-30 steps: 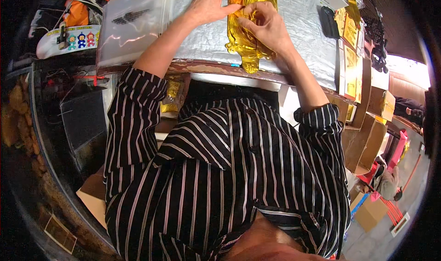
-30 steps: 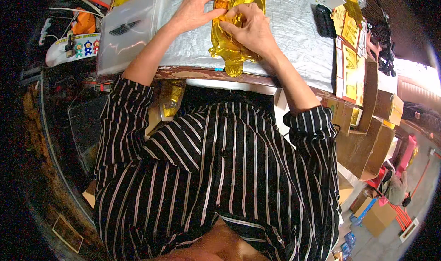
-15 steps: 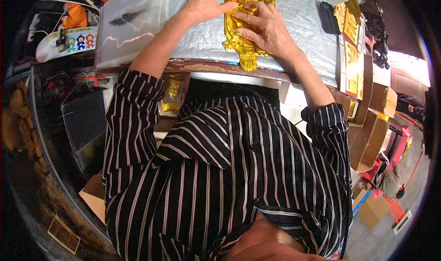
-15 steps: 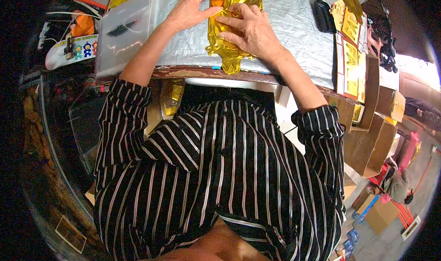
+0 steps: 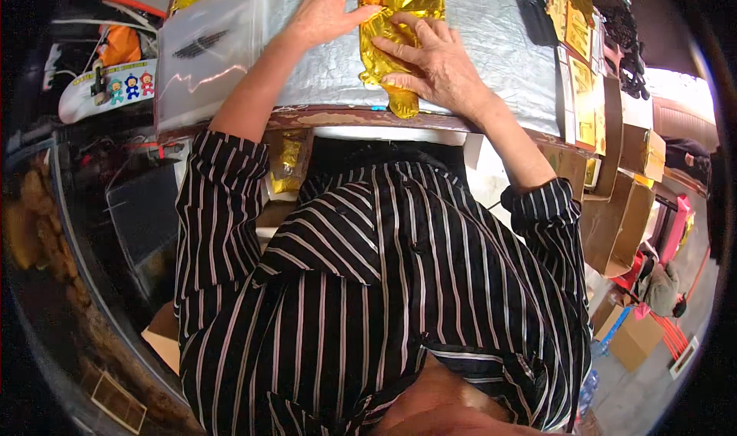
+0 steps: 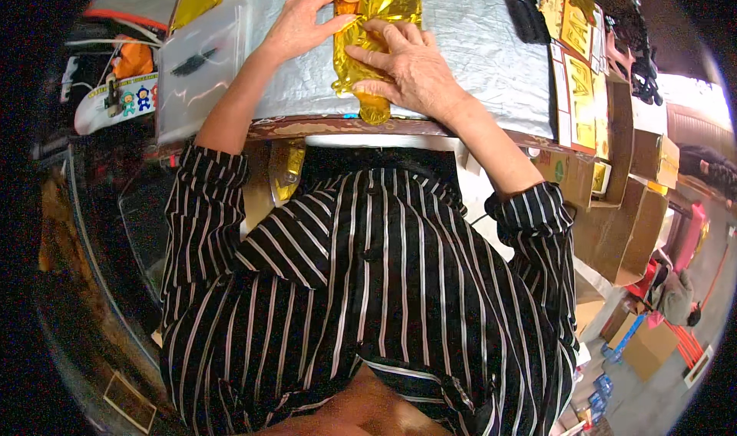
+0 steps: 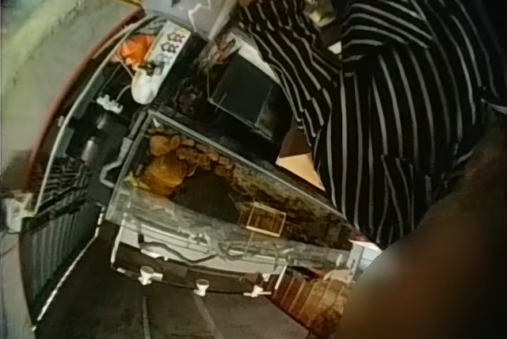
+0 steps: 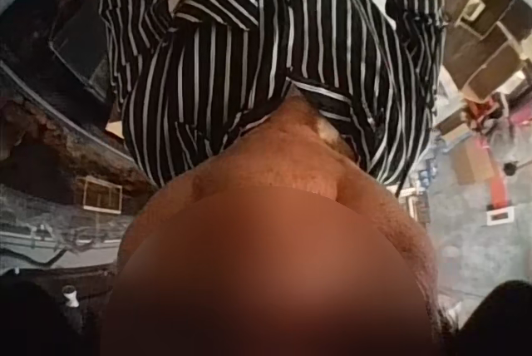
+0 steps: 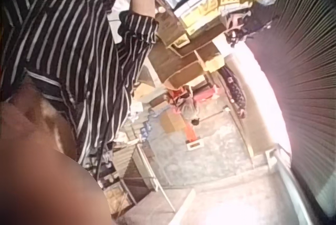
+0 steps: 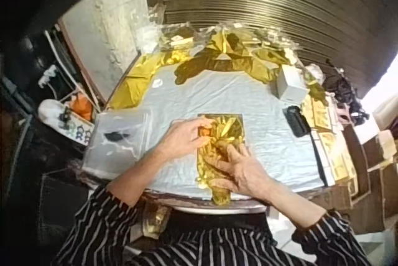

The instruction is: The person folds a large gold foil balloon by hand on a workspace table.

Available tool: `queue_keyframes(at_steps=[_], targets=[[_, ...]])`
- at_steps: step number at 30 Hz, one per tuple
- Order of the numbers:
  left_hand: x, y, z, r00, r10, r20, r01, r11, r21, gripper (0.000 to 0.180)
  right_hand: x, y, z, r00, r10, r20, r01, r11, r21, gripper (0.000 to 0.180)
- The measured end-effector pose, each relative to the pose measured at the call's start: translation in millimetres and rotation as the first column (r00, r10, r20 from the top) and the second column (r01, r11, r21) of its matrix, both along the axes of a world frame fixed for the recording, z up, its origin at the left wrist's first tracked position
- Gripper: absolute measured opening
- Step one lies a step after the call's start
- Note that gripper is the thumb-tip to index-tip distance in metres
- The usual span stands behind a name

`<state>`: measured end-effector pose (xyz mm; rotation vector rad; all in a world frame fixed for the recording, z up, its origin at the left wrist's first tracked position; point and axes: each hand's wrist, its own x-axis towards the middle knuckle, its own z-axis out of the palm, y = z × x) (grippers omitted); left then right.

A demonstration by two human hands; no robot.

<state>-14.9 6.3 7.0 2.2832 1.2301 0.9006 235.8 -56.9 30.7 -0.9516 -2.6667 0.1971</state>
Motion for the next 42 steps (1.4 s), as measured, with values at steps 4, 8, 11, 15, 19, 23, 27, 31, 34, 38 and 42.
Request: queue_keyframes(at_steps=[4,8,11,15,19,23,27,31,34,38,42], targets=[[-4.5,0.8,-7.2,1.000,-0.001,0.025,0.002,0.999,-0.043,0.042,-2.3,0.5,-4.8,0.998,0.018,-0.061,-0.015,0.998,0.057,0.055],[-0.2,1.7,-8.6,1.000,-0.009,-0.015,0.010,0.997,0.071,0.053,0.1,-1.8,-7.2,0.999,-0.006,-0.051,0.009,0.998,0.057,0.056],[-0.8,1.6,-7.8,0.997,-0.034,-0.063,0.046,0.980,0.195,0.055,0.8,-3.7,-8.0,0.998,-0.007,-0.068,0.008,1.000,0.010,0.053],[0.2,-2.7,-5.7,0.991,-0.010,-0.132,0.034,0.983,0.182,0.056,6.7,-1.1,-8.0,0.989,0.041,-0.139,-0.047,0.998,-0.037,0.056],[-3.4,-8.8,-6.0,0.969,0.010,-0.248,0.040,0.980,0.195,0.059,20.9,14.3,-7.2,0.963,-0.085,-0.257,0.069,0.995,-0.070,0.056],[-2.8,-4.6,-8.5,0.966,-0.003,-0.257,0.065,0.970,0.233,0.054,44.1,23.2,-20.9,0.955,-0.295,-0.046,0.298,0.951,0.087,0.064],[-4.0,-4.4,-10.5,0.965,-0.010,-0.261,0.070,0.973,0.221,0.052,49.6,25.8,-28.2,0.960,-0.272,0.064,0.260,0.954,0.152,0.062],[-2.9,-4.1,-11.0,0.979,-0.012,-0.203,0.058,0.973,0.221,0.050,52.4,26.8,-27.2,0.950,-0.290,0.113,0.272,0.951,0.149,0.060],[-4.4,-3.7,-11.5,0.984,-0.026,-0.178,0.062,0.977,0.203,0.050,53.1,29.7,-25.3,0.947,-0.284,0.151,0.259,0.951,0.166,0.059],[-6.4,-2.0,-13.9,0.982,-0.030,-0.189,0.077,0.967,0.245,0.051,59.2,35.7,-27.3,0.954,-0.267,0.135,0.245,0.957,0.155,0.057],[-5.9,-1.6,-13.8,0.985,-0.045,-0.167,0.082,0.971,0.223,0.051,68.3,40.6,-24.0,0.974,-0.205,0.099,0.192,0.973,0.125,0.054]])
